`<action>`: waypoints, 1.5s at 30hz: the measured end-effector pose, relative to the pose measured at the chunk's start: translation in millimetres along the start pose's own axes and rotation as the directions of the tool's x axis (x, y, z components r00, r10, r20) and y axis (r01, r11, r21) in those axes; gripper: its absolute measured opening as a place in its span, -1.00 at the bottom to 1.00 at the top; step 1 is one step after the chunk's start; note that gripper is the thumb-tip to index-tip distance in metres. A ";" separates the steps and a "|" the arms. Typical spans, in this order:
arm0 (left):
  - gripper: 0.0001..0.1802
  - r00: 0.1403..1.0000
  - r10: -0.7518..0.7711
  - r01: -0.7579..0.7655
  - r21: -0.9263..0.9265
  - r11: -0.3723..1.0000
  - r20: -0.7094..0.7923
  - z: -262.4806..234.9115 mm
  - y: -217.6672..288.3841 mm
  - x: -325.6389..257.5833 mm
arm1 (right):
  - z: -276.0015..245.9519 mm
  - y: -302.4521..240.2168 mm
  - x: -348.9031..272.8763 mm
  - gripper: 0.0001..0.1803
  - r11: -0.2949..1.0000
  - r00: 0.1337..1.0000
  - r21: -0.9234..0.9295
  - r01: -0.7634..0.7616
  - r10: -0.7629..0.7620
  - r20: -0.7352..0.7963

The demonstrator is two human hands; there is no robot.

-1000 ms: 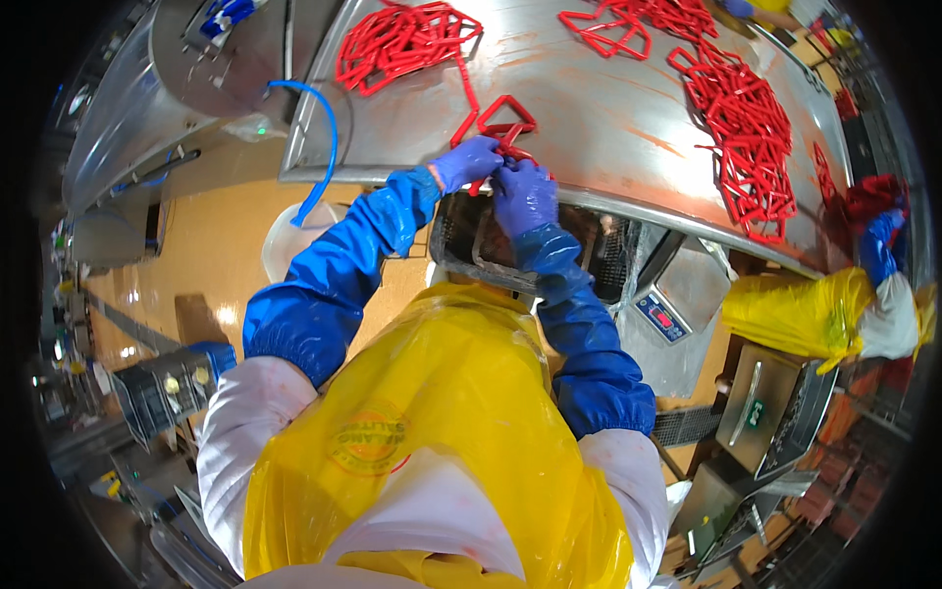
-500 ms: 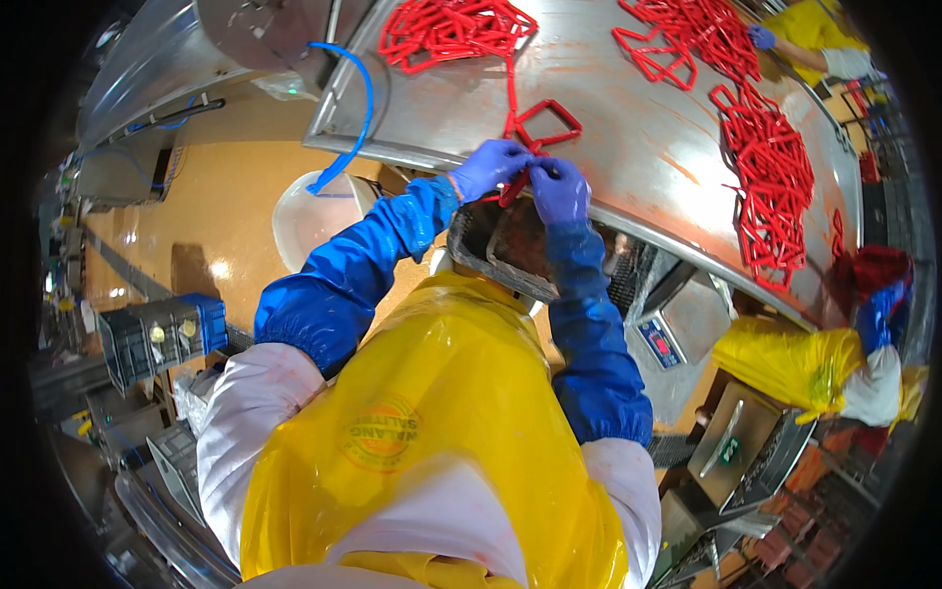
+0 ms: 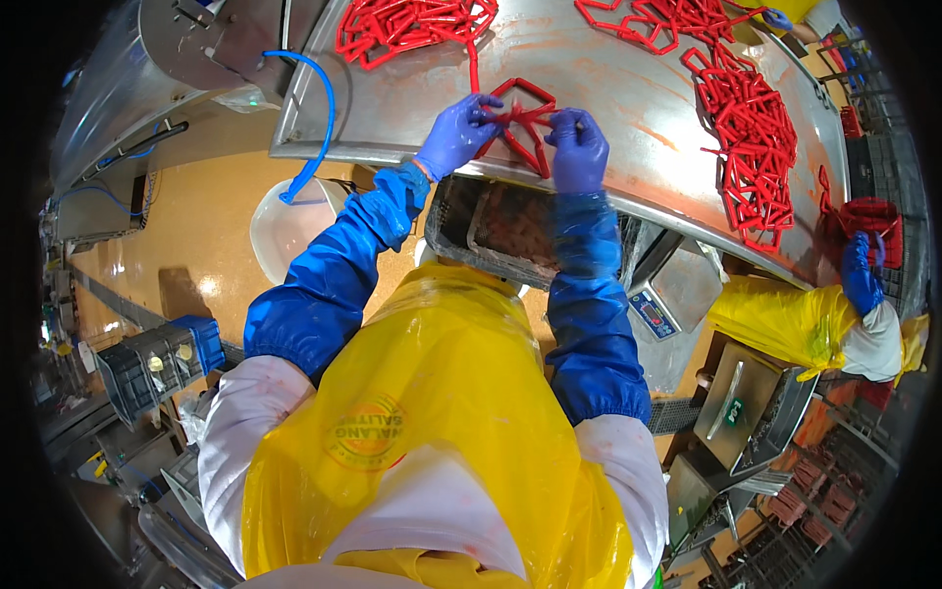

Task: The person repeatedly picks red plastic frames from a metal table, links them together by hand, and places the assembled chains into a container below. The process is continuous and repetitive throughout the clip.

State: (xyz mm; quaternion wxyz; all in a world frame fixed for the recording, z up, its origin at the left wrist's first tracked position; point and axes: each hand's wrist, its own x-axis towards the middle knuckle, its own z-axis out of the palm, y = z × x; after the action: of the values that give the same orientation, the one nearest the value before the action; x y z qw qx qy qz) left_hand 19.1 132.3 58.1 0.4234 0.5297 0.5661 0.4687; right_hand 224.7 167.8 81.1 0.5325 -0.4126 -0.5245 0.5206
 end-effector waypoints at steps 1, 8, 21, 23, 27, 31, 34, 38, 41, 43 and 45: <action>-0.59 0.998 0.054 -0.052 -0.041 0.998 0.037 7.5 -2.2 0.7 | -1.1 3.2 4.2 -0.64 0.974 0.974 -0.008 -0.226 0.225 -0.035; -0.42 0.873 0.360 -0.418 0.124 0.900 0.328 30.7 7.3 -12.3 | -59.9 106.0 34.0 -0.63 0.796 0.795 0.046 -0.604 0.596 0.114; 0.03 0.978 -0.062 0.203 0.862 0.465 -0.197 -193.3 -123.2 232.4 | -162.9 159.3 53.1 -0.49 0.533 0.994 -0.842 -0.089 -0.011 -0.112; -0.10 0.984 -0.021 0.171 0.908 0.383 -0.176 -200.1 -153.7 249.5 | -141.0 164.5 55.6 -0.46 0.386 0.987 -0.914 -0.125 -0.045 -0.154; -0.30 0.953 0.077 0.198 0.798 0.570 -0.292 -217.9 -171.8 240.7 | -42.4 185.6 77.7 -0.49 0.305 0.976 -0.928 -0.214 0.088 -0.197; -0.19 0.939 -0.007 0.243 0.650 0.720 -0.343 -205.7 -124.7 219.7 | 114.4 202.1 150.3 -0.49 0.426 0.970 -0.888 -0.172 0.232 -0.077; -0.14 0.974 0.001 0.127 0.554 0.822 -0.226 -173.2 -94.1 212.1 | 179.7 266.3 254.9 -0.51 0.646 0.931 -0.714 0.271 0.011 0.364; 0.04 0.984 0.156 -0.130 0.271 0.954 -0.079 -188.9 -148.9 175.2 | 252.9 225.8 255.3 -0.44 0.918 0.804 -0.395 -0.025 0.253 0.537; 0.05 0.980 0.195 -0.164 0.418 0.894 -0.033 -182.1 -135.1 103.4 | 208.6 231.4 218.5 -0.34 0.940 0.877 -0.333 0.075 0.096 0.470; -0.01 0.980 0.161 -0.140 0.169 0.976 -0.119 -209.6 -90.3 21.0 | 210.2 186.6 157.6 -0.41 0.831 0.966 -0.547 0.097 0.053 0.251; -0.36 0.946 -0.018 0.028 0.027 0.999 -0.324 -237.3 -68.4 -50.6 | 230.4 165.8 83.6 -0.64 0.920 0.980 -0.386 0.064 0.016 0.200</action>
State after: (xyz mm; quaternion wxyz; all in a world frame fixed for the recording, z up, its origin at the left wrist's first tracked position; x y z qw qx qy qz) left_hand -222.3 62.4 38.1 0.3219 0.4456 0.6414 0.5353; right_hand -30.9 245.2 -46.4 0.3907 -0.4497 -0.6735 0.4377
